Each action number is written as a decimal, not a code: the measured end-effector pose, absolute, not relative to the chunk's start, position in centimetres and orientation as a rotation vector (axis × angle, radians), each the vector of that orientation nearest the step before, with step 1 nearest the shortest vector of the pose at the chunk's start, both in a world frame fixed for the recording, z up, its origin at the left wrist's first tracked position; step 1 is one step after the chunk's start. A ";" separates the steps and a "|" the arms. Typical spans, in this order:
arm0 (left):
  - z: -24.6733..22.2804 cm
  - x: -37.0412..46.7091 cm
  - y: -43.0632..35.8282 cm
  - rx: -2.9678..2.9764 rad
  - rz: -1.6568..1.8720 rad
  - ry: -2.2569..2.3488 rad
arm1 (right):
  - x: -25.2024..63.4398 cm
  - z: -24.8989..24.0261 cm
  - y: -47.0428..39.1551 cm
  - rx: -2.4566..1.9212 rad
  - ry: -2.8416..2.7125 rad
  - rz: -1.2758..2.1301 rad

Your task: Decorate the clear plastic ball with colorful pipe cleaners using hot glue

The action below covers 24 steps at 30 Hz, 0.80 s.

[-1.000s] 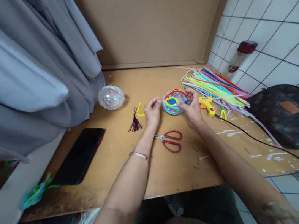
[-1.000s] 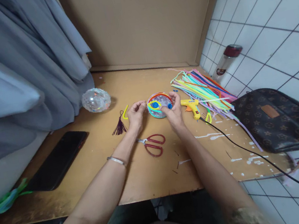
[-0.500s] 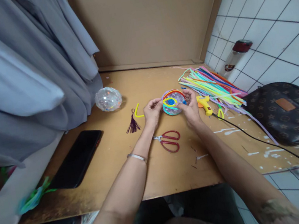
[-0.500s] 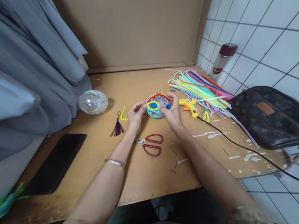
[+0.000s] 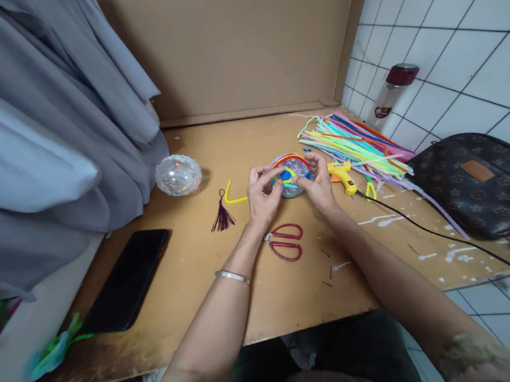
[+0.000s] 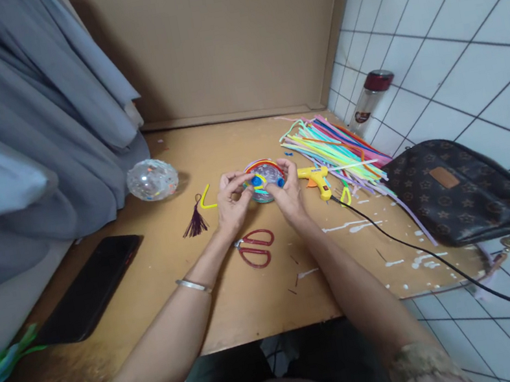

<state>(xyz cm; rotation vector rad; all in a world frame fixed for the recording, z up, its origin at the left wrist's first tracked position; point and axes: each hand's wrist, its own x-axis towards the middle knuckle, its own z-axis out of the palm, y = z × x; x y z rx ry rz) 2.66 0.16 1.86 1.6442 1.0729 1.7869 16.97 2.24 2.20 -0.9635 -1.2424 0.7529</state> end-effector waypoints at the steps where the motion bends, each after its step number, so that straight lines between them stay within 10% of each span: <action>1: 1.8 2.6 0.2 1.666 1.780 1.070 | 17.0 2.2 2.2 -0.963 -1.244 0.755; 24: 1.6 2.7 0.4 1.563 1.807 1.089 | 16.9 2.2 2.3 -0.972 -1.260 0.730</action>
